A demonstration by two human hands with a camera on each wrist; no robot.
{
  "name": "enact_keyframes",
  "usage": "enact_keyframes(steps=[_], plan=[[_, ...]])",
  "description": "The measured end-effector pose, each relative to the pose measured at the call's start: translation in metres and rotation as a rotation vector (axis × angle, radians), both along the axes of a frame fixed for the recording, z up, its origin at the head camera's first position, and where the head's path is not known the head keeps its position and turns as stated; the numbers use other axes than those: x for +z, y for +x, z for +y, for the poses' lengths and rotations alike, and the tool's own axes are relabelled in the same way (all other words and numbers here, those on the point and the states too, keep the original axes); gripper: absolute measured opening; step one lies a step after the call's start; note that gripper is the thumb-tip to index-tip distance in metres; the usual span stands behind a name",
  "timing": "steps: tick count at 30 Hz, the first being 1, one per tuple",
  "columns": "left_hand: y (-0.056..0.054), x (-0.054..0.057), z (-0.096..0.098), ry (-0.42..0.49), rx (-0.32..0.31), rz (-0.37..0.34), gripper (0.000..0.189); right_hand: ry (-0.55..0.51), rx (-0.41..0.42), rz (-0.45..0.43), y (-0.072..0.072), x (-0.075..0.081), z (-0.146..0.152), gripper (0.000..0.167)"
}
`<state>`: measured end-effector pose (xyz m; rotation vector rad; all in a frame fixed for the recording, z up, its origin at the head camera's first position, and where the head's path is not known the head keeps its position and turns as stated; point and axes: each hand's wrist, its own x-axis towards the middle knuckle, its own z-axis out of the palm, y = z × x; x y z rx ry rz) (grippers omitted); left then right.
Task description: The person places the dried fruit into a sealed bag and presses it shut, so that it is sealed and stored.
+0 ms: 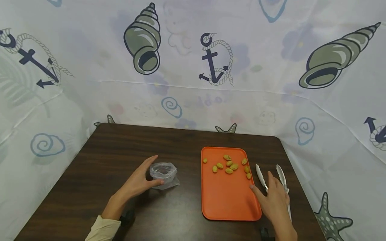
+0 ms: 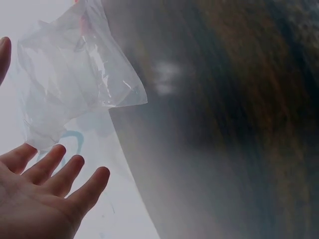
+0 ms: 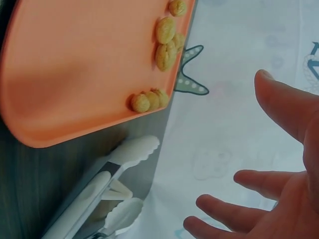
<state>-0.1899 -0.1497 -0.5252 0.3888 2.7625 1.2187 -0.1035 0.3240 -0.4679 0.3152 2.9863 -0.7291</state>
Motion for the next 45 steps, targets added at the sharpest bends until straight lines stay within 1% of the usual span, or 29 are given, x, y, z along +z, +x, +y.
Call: enact_keyframes(steps=[5, 8, 15, 22, 28, 31, 37, 39, 43, 45], plan=[[0.0, 0.0, 0.0, 0.011, 0.004, 0.002, 0.106, -0.008, -0.025, -0.068, -0.002, -0.005, 0.005, 0.108], [0.001, -0.001, 0.0, 0.013, 0.009, 0.001, 0.106, -0.016, -0.048, -0.088, -0.003, -0.009, 0.008, 0.107], [0.001, -0.003, -0.001, 0.015, 0.019, -0.015, 0.106, -0.004, -0.1, -0.068, -0.001, -0.023, 0.015, 0.104], [0.001, -0.004, 0.0, 0.016, 0.027, -0.021, 0.105, 0.01, -0.127, -0.075, -0.002, -0.032, 0.021, 0.103], [0.001, -0.003, 0.001, 0.034, 0.035, -0.057, 0.105, 0.015, -0.162, -0.074, 0.0, -0.041, 0.026, 0.1], [0.001, -0.003, 0.002, 0.041, 0.038, -0.067, 0.106, 0.029, -0.18, -0.059, 0.002, -0.047, 0.029, 0.099], [-0.002, -0.006, 0.001, 0.076, 0.038, -0.072, 0.104, 0.039, -0.246, 0.011, 0.004, -0.055, 0.032, 0.094], [-0.002, -0.009, 0.001, 0.094, 0.037, -0.079, 0.104, 0.037, -0.265, 0.022, 0.005, -0.057, 0.032, 0.092], [-0.003, -0.013, 0.001, 0.132, 0.045, -0.09, 0.104, 0.026, -0.274, 0.001, 0.005, -0.061, 0.034, 0.095], [-0.003, -0.015, 0.001, 0.157, 0.04, -0.084, 0.105, 0.016, -0.275, -0.013, 0.005, -0.062, 0.035, 0.098]])
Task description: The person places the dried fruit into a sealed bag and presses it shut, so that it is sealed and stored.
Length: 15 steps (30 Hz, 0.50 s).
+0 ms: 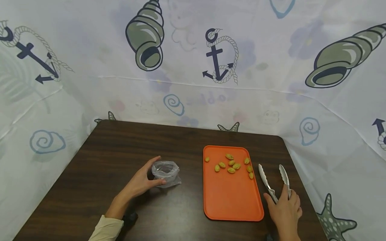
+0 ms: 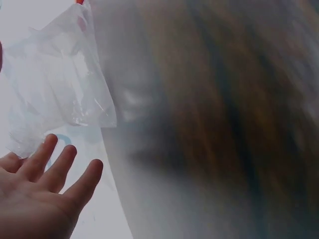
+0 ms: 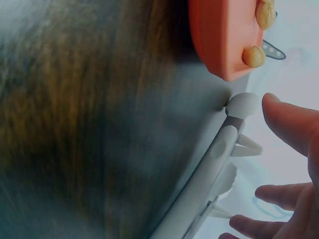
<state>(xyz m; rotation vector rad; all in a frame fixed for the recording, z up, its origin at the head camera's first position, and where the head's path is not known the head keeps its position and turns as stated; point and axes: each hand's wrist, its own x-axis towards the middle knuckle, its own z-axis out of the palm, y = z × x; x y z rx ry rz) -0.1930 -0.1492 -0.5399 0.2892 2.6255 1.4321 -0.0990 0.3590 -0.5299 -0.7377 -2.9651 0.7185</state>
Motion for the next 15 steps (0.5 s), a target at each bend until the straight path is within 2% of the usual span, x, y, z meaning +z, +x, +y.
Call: enact_keyframes(steps=[5, 12, 15], plan=[[-0.004, -0.004, 0.001, 0.06, -0.023, 0.021, 0.11, -0.016, -0.021, 0.011, -0.001, -0.003, -0.001, 0.1], [-0.006, -0.005, 0.002, 0.082, -0.033, 0.002, 0.107, -0.023, -0.074, 0.006, 0.0, -0.008, 0.0, 0.107], [-0.008, -0.005, 0.002, 0.095, -0.032, 0.0, 0.103, -0.024, -0.099, 0.013, -0.001, -0.011, 0.002, 0.104]])
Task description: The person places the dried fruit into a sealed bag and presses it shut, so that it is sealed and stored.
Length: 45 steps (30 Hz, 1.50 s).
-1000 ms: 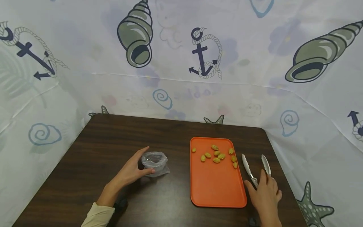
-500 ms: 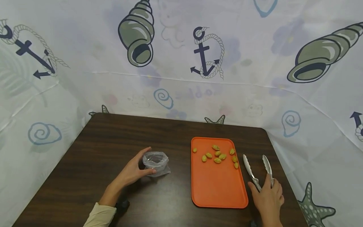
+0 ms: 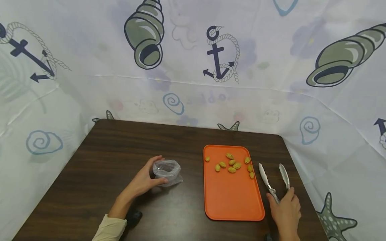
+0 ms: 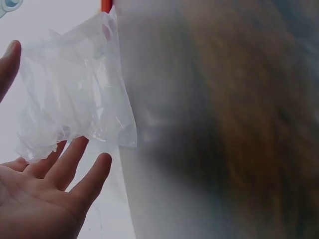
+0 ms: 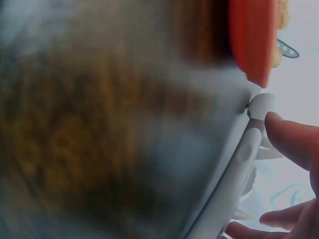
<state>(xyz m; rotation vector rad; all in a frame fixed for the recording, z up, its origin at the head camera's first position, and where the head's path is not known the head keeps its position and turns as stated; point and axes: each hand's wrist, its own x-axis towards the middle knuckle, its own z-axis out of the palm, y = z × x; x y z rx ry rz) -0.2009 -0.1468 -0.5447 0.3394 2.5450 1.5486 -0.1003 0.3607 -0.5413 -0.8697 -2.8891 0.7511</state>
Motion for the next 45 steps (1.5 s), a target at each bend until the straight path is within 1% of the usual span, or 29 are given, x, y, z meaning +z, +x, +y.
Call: enact_keyframes(steps=[3, 8, 11, 14, 20, 24, 27, 29, 31, 35, 40, 42, 45], plan=[[-0.002, -0.002, 0.002, 0.006, 0.0, 0.003, 0.1, -0.008, -0.017, 0.01, -0.001, -0.003, 0.002, 0.101], [-0.004, -0.003, 0.006, 0.011, -0.006, 0.004, 0.095, 0.014, -0.02, 0.069, 0.0, -0.008, 0.009, 0.087], [-0.005, -0.002, 0.008, 0.012, -0.006, 0.005, 0.093, 0.039, -0.017, 0.081, 0.001, -0.01, 0.014, 0.08], [-0.007, -0.002, 0.011, 0.009, -0.009, 0.006, 0.092, 0.061, -0.008, 0.063, 0.002, -0.011, 0.021, 0.078], [-0.008, -0.005, 0.019, -0.012, -0.031, 0.003, 0.09, 0.09, 0.021, -0.011, 0.004, -0.015, 0.031, 0.077], [-0.007, -0.005, 0.023, -0.015, -0.034, -0.007, 0.089, 0.085, 0.018, -0.052, 0.007, -0.015, 0.033, 0.076], [-0.006, -0.005, 0.023, -0.007, -0.035, -0.005, 0.089, 0.057, 0.008, -0.058, 0.008, -0.014, 0.033, 0.077], [-0.006, -0.005, 0.023, 0.004, -0.039, -0.002, 0.089, 0.023, -0.004, -0.043, 0.009, -0.013, 0.032, 0.077], [-0.006, -0.004, 0.021, 0.011, -0.042, -0.002, 0.089, -0.009, -0.015, -0.007, 0.008, -0.012, 0.029, 0.077], [-0.006, -0.003, 0.015, 0.017, -0.035, -0.005, 0.088, -0.049, -0.025, 0.051, 0.002, -0.012, 0.023, 0.081], [-0.008, -0.002, 0.01, 0.007, -0.029, 0.005, 0.088, -0.065, -0.06, 0.089, -0.008, -0.013, 0.019, 0.088], [-0.009, -0.002, 0.009, 0.001, -0.031, 0.007, 0.087, -0.062, -0.078, 0.105, -0.01, -0.012, 0.019, 0.089], [-0.011, -0.002, 0.008, -0.001, -0.035, 0.007, 0.087, -0.043, -0.098, 0.133, -0.011, -0.01, 0.019, 0.084]])
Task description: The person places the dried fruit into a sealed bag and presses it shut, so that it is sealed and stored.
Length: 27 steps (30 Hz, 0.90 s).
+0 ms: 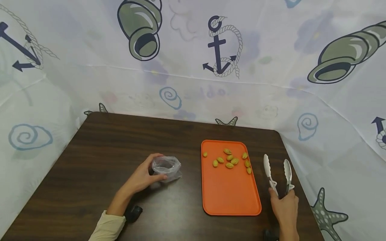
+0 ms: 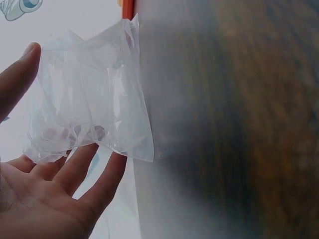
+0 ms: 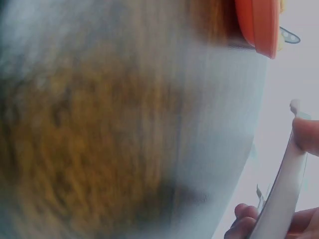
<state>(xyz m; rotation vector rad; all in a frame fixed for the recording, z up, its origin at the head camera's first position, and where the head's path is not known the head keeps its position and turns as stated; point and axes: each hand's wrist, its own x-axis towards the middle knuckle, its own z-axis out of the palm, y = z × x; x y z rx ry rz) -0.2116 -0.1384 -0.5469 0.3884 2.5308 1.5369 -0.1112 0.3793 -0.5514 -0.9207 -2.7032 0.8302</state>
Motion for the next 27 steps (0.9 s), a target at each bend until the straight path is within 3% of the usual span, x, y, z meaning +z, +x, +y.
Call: enact_keyframes(steps=[5, 12, 19, 27], plan=[[-0.001, 0.0, 0.0, 0.012, -0.003, 0.008, 0.086, 0.036, -0.025, -0.018, 0.003, 0.003, -0.001, 0.085], [0.0, 0.001, -0.001, 0.015, 0.004, 0.003, 0.086, 0.055, -0.013, -0.087, 0.006, 0.006, -0.002, 0.108], [0.0, -0.001, -0.002, 0.022, -0.004, 0.005, 0.083, 0.101, 0.01, -0.057, 0.007, 0.006, -0.004, 0.093], [-0.001, 0.001, -0.001, 0.004, -0.008, 0.018, 0.084, 0.122, 0.05, -0.03, 0.013, 0.023, -0.019, 0.086]])
